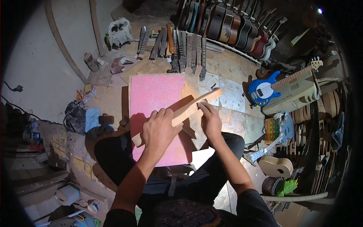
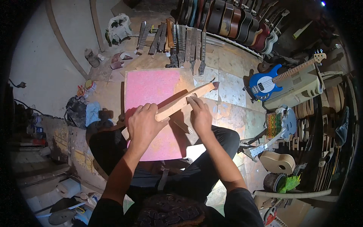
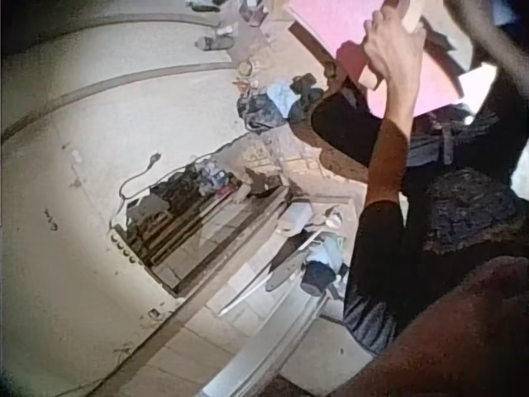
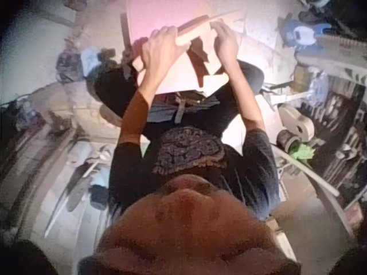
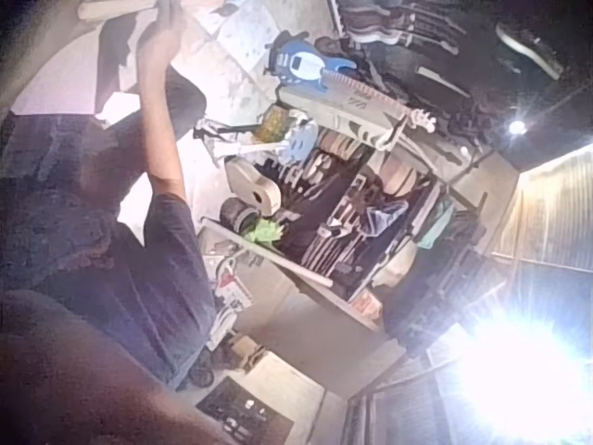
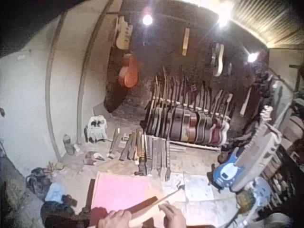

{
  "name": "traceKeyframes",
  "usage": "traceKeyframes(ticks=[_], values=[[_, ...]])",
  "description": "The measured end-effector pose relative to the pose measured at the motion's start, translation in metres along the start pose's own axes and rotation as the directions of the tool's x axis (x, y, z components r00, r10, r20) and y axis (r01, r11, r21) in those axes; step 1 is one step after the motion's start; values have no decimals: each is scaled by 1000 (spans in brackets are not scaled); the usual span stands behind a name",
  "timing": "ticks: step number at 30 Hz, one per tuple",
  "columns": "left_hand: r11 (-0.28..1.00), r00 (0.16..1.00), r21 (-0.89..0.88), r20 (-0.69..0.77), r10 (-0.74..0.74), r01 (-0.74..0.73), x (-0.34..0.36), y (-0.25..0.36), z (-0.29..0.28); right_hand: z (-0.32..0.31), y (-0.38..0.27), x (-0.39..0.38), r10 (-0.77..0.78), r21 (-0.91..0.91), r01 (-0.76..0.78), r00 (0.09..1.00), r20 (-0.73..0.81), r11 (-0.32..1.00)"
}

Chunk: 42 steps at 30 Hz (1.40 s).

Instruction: The person sands a wooden guitar body on a foam block using a sanding block and then picks up and sands a wooden guitar neck.

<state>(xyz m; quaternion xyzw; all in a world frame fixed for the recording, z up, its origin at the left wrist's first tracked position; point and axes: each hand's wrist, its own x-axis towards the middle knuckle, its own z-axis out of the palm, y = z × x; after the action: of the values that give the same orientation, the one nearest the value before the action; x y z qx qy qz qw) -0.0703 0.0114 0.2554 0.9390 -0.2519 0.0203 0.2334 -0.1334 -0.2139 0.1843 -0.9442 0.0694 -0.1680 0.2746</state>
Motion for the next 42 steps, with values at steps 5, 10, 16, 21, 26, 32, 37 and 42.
traceKeyframes(ticks=[5, 10, 16, 21, 26, 32, 37, 42], values=[[1000, 1000, -16, -16, -10, 10, -1, -2, -1, 3, 2, -6, -88, 307, 67, 995, 54, 949], [1000, 999, 2, -41, 17, -17, -1, -3, 5, 9, -3, -4, 0, 102, 9, 996, -89, 995], [1000, 999, 7, -40, 7, -7, -2, 0, 1, 1, 6, 2, -2, 183, 2, 1000, -1, 983], [1000, 999, -11, -35, -2, 1, -4, 2, 2, 16, -7, -17, -48, 351, 55, 998, -30, 935], [1000, 998, -5, -68, 13, -14, -4, 2, 4, -10, 28, 18, -13, -21, 11, 991, -130, 1000], [1000, 999, -8, -54, -1, 1, -4, -3, 2, 14, 9, -6, -119, 404, 94, 992, 38, 910], [1000, 995, -2, -92, 26, -26, 0, 0, 6, 4, 40, 18, -6, -42, -3, 978, -210, 999], [996, 996, -81, -83, 39, -46, 5, -5, 3, 22, 6, -6, -193, 161, 212, 973, -123, 964]])
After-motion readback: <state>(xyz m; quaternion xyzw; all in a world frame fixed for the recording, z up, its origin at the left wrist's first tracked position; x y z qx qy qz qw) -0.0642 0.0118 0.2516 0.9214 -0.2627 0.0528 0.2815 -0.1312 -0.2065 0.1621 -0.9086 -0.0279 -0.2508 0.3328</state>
